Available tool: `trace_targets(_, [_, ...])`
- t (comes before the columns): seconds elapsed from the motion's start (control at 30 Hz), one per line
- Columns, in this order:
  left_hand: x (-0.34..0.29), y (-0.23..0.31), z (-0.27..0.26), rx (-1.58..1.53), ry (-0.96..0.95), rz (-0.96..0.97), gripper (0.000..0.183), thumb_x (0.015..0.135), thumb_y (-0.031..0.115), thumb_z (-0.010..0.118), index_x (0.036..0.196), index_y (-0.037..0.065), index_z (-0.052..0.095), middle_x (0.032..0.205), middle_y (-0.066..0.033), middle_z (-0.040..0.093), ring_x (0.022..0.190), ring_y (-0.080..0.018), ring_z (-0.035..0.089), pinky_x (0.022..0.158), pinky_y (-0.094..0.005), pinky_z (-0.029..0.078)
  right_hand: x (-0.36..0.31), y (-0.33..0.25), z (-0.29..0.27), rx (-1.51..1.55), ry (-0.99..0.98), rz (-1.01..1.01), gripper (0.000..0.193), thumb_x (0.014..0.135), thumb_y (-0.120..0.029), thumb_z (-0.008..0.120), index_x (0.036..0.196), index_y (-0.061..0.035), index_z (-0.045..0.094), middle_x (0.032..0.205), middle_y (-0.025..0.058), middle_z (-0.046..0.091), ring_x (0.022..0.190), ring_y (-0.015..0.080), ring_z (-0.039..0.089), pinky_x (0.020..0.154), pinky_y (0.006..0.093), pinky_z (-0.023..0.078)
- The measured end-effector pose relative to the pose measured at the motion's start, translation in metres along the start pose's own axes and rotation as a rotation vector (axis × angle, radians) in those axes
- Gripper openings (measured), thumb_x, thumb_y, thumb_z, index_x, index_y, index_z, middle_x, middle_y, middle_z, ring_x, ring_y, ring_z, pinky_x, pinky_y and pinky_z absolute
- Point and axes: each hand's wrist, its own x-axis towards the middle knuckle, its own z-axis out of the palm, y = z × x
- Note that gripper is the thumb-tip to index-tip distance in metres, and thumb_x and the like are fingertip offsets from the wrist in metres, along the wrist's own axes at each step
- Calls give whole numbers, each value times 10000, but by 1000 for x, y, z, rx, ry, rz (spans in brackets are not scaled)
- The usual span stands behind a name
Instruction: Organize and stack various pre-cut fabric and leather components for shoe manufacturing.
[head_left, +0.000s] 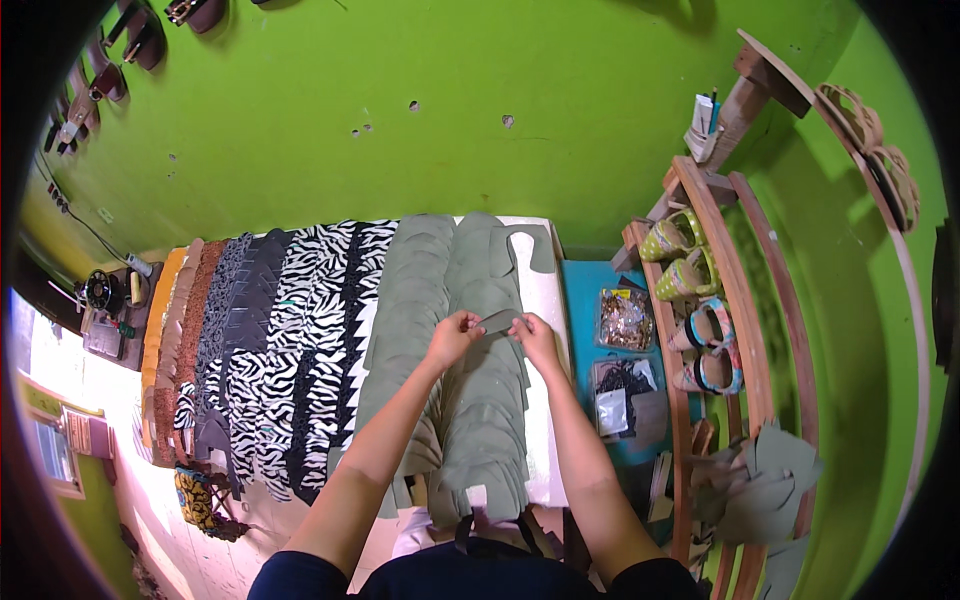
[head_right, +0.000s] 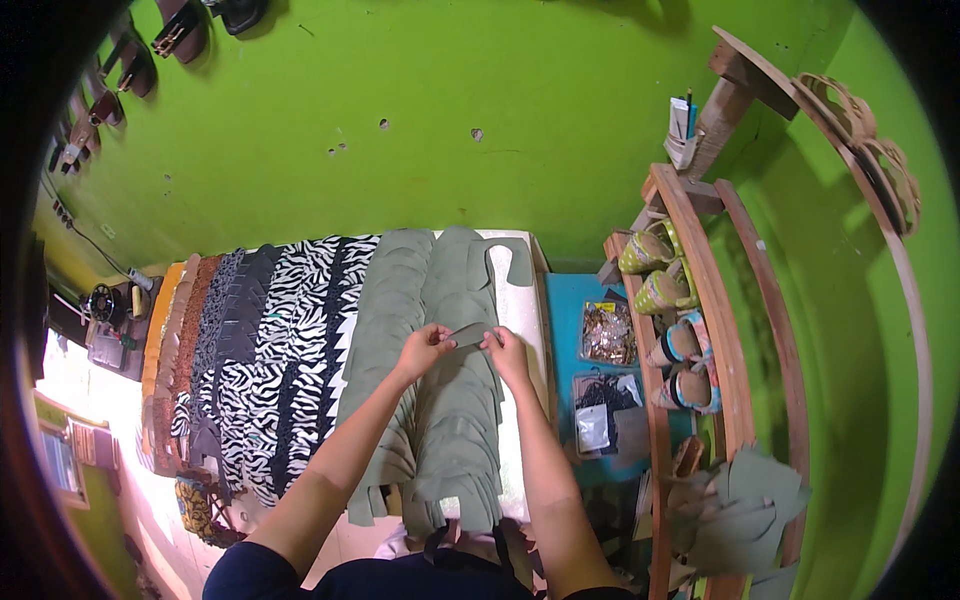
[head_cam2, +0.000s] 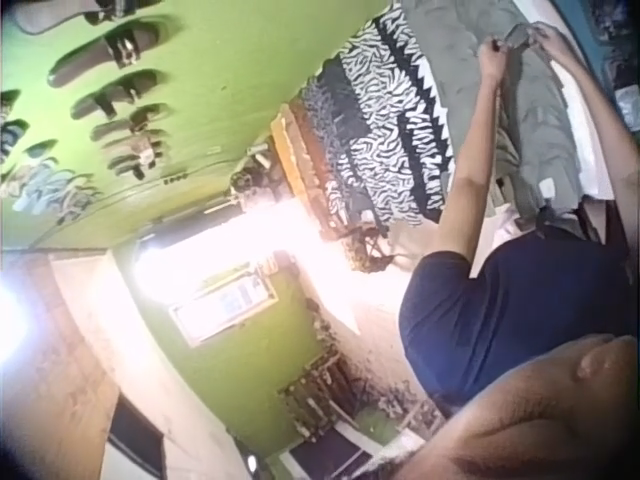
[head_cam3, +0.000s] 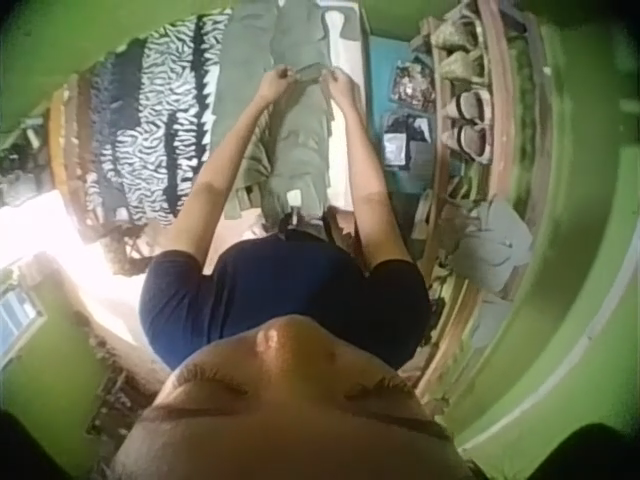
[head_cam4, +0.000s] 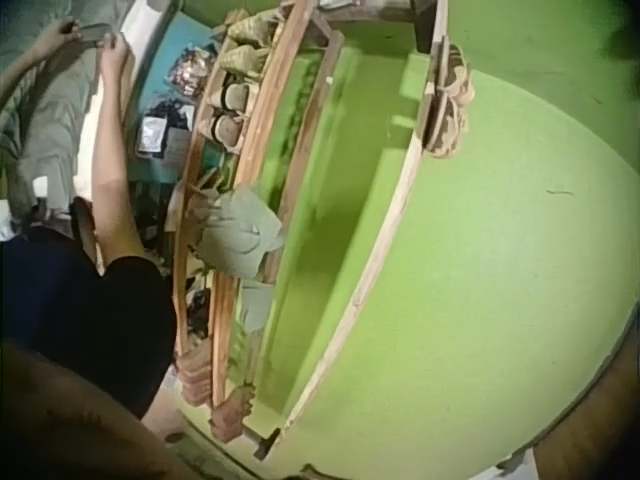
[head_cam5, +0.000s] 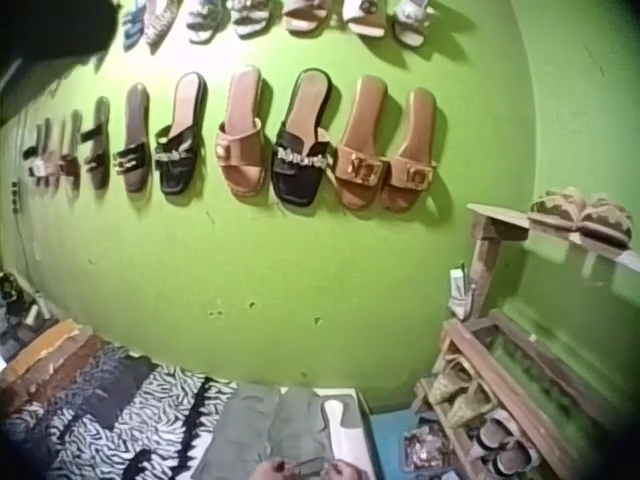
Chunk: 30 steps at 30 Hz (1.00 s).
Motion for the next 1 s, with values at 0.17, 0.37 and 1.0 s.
trace_targets(0.17, [58, 28, 9, 204, 125, 7, 238, 796, 171, 653, 925, -17, 585, 802, -93, 634, 720, -144, 583, 681, -279, 460, 57, -2, -29, -265, 147, -164, 203, 830, -187, 639, 845, 8, 586, 688, 30, 597, 590, 64, 488, 534, 219, 386])
trace_targets(0.37, [118, 48, 15, 254, 161, -21, 240, 817, 212, 630, 874, -20, 595, 730, -94, 632, 659, -144, 577, 641, -284, 456, 124, -7, -48, -196, 233, -150, 264, 801, -236, 653, 825, 23, 611, 744, 127, 625, 652, 185, 571, 616, 296, 447])
trace_targets(1.0, [217, 30, 38, 538, 215, -104, 199, 793, 206, 606, 841, 14, 626, 834, -183, 639, 829, -340, 602, 738, -397, 467, 194, -17, -42, -806, 430, 87, 188, 761, -284, 655, 787, -101, 619, 1033, 89, 523, 1047, 290, 452, 902, 427, 349])
